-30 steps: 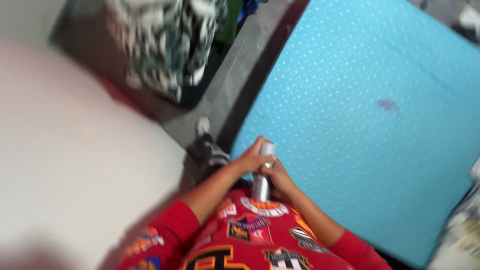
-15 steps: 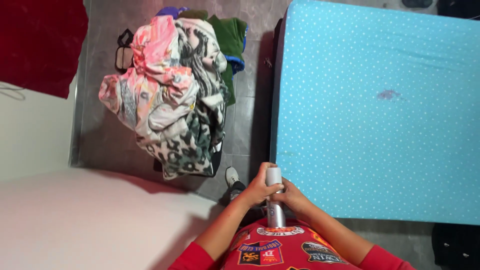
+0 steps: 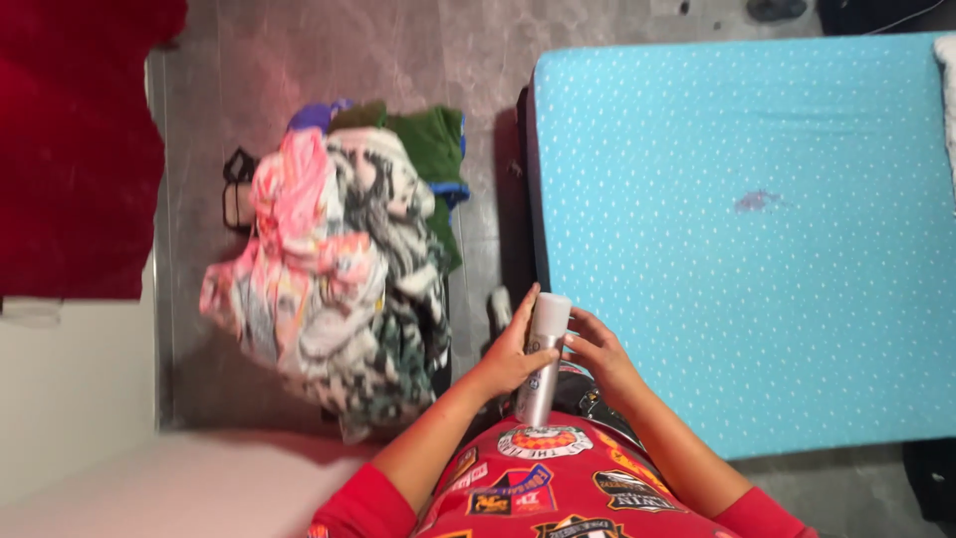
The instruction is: Spraying a bed and pillows with an aerosol spray then arranging the pillows.
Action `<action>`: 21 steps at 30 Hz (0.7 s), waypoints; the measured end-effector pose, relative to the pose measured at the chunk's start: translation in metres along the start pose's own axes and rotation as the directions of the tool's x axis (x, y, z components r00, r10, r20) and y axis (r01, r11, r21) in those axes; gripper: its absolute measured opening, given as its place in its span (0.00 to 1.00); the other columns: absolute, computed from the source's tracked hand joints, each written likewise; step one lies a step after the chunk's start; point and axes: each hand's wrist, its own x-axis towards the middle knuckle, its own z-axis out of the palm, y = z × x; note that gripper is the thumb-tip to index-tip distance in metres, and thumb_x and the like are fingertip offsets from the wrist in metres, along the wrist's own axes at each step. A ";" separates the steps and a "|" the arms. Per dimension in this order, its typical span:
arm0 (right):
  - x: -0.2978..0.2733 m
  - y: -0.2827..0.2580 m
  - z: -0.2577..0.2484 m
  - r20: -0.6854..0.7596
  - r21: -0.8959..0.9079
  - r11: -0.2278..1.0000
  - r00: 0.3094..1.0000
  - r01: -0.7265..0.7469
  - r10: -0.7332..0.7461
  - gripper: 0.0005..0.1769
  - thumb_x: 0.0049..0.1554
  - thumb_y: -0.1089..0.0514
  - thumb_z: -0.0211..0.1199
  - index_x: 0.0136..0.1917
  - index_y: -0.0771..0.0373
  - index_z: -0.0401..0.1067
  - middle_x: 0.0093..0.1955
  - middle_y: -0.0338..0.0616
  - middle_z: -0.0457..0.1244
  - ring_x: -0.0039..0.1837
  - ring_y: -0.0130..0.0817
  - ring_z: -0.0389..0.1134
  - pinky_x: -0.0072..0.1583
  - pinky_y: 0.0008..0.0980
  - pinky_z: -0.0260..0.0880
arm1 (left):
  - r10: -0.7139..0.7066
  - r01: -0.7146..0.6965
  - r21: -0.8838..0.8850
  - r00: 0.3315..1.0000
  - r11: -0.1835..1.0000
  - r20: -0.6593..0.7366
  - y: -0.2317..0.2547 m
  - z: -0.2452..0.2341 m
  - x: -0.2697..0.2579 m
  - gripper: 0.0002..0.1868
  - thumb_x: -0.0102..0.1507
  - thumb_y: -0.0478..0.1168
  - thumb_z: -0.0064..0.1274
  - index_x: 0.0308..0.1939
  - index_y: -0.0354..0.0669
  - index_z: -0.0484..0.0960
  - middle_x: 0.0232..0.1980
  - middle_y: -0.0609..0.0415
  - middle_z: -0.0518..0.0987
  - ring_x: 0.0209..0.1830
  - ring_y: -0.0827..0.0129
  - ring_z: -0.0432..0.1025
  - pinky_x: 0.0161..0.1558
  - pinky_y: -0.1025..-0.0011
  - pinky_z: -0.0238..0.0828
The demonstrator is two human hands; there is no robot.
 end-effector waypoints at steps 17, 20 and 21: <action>0.307 -0.248 0.013 0.396 -0.550 0.656 0.853 0.517 -0.340 0.30 0.41 0.57 0.79 0.56 0.63 0.74 0.50 0.45 0.70 0.51 0.32 0.73 0.53 0.33 0.74 | 0.329 -0.004 0.819 0.917 0.574 -0.226 0.162 -0.154 0.280 0.32 0.42 0.38 0.74 0.47 0.39 0.76 0.52 0.45 0.75 0.52 0.48 0.73 0.52 0.59 0.72; 0.354 -0.273 0.010 0.244 -0.545 0.741 0.919 0.393 -0.309 0.30 0.39 0.55 0.80 0.55 0.62 0.73 0.47 0.45 0.71 0.49 0.33 0.73 0.51 0.32 0.75 | 0.364 0.003 0.845 0.902 0.535 -0.233 0.171 -0.179 0.329 0.33 0.43 0.38 0.74 0.50 0.40 0.78 0.53 0.46 0.76 0.55 0.48 0.73 0.55 0.59 0.71; 0.372 -0.280 0.010 0.190 -0.541 0.769 0.940 0.341 -0.283 0.30 0.39 0.54 0.80 0.54 0.61 0.73 0.45 0.45 0.71 0.48 0.33 0.73 0.51 0.32 0.75 | 0.393 -0.016 0.857 0.893 0.514 -0.219 0.173 -0.187 0.345 0.33 0.43 0.37 0.74 0.51 0.40 0.79 0.54 0.46 0.77 0.56 0.48 0.72 0.56 0.58 0.70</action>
